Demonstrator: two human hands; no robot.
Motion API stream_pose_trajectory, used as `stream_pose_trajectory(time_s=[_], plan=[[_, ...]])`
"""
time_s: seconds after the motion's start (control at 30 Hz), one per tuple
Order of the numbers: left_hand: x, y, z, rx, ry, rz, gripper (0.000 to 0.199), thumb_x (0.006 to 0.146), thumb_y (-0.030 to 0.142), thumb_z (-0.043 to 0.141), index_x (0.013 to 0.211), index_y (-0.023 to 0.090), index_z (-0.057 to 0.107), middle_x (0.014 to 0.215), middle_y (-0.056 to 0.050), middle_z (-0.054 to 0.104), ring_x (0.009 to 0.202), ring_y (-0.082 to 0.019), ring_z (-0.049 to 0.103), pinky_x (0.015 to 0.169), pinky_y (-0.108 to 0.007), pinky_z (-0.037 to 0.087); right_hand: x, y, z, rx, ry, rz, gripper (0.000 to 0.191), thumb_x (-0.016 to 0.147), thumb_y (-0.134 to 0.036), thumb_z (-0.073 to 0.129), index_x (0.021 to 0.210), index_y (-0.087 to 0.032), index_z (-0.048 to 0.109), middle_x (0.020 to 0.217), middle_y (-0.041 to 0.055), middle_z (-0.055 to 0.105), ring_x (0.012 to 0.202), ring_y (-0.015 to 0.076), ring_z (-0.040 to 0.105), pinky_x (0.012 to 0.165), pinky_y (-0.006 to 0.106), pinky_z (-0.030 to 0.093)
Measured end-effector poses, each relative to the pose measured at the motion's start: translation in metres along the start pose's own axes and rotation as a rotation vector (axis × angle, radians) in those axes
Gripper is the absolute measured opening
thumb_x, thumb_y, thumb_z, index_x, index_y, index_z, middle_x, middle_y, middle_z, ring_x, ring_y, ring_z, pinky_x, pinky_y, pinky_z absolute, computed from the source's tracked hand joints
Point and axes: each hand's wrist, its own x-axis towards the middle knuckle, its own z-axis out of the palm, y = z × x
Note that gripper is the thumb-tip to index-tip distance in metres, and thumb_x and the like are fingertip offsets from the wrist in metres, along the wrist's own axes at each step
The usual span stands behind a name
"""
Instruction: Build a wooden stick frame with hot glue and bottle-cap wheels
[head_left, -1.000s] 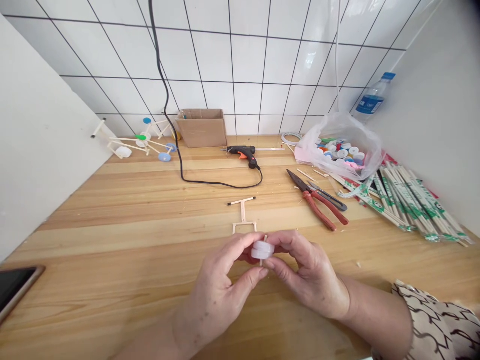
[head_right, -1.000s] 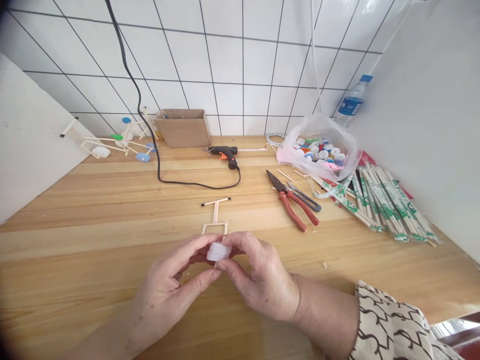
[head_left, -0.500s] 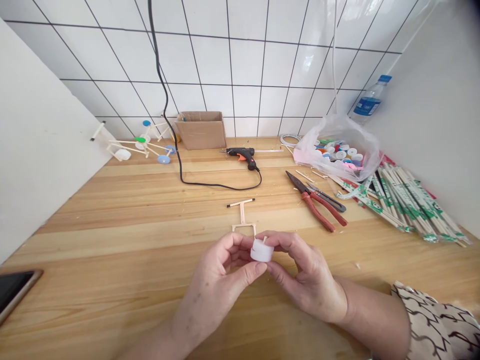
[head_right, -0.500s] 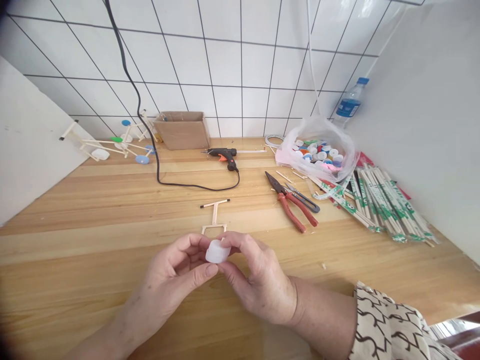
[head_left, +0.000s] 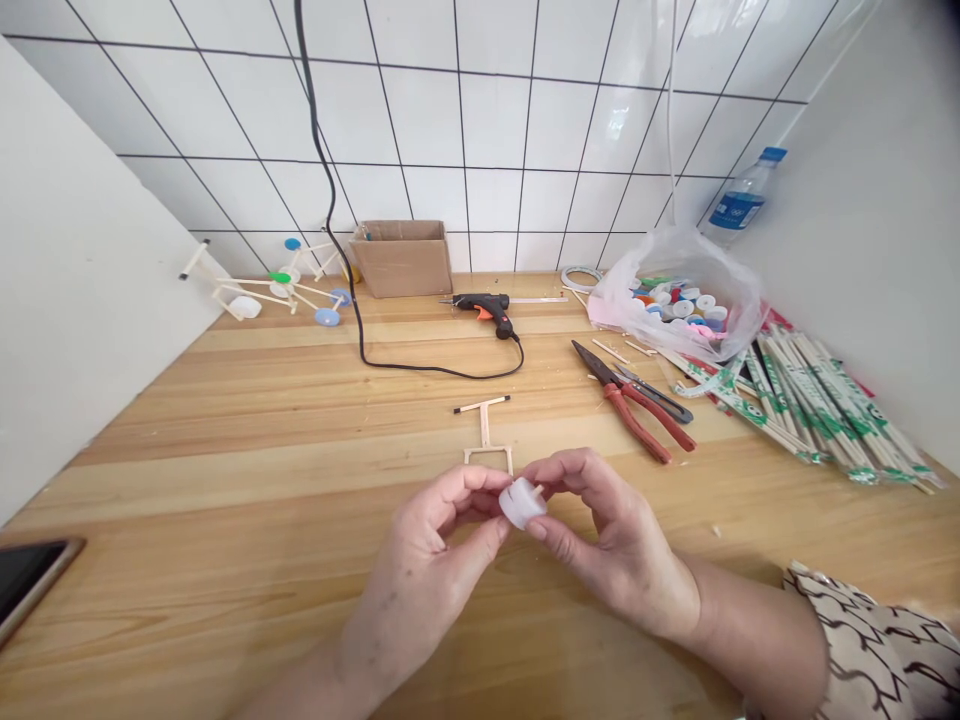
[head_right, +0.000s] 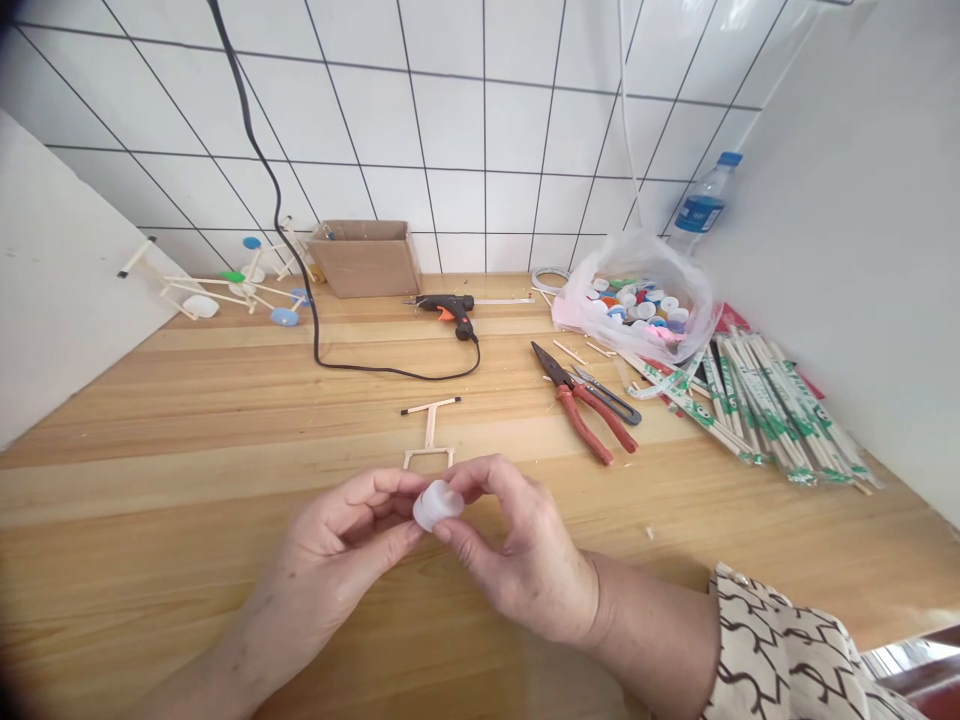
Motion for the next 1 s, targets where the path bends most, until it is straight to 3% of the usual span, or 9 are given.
stream_pose_trajectory(time_s=[0.23, 0.5, 1.0], plan=[[-0.0023, -0.0002, 0.0036, 0.053, 0.044, 0.093, 0.018, 0.078, 0.022, 0.066, 0.095, 0.020, 0.060, 0.093, -0.003, 0.069, 0.091, -0.018, 0.063, 0.083, -0.028, 0.051, 0.0032, 0.0025, -0.0008, 0.083, -0.059, 0.016, 0.031, 0.085, -0.020, 0.062, 0.115, -0.020, 0.057, 0.102, 0.0087, 0.067, 0.085, 0.0185, 0.065, 0.080, 0.036, 0.055], [-0.0002, -0.0037, 0.0071, -0.200, -0.079, -0.020, 0.012, 0.086, 0.026, 0.059, 0.095, 0.019, 0.057, 0.096, -0.003, 0.067, 0.097, -0.016, 0.063, 0.085, -0.026, 0.051, 0.0050, 0.0038, 0.0000, 0.089, -0.086, -0.008, 0.024, 0.085, -0.017, 0.062, 0.108, -0.022, 0.061, 0.094, 0.0050, 0.066, 0.084, 0.0170, 0.064, 0.077, 0.031, 0.055], [-0.0044, 0.0022, -0.0009, -0.019, -0.101, -0.082, 0.015, 0.082, 0.027, 0.059, 0.093, 0.017, 0.061, 0.094, -0.005, 0.071, 0.088, -0.019, 0.065, 0.080, -0.029, 0.051, 0.0020, 0.0035, -0.0003, 0.002, -0.098, -0.135, 0.020, 0.085, -0.014, 0.062, 0.105, -0.016, 0.060, 0.085, 0.0049, 0.066, 0.078, 0.0155, 0.062, 0.072, 0.027, 0.052]])
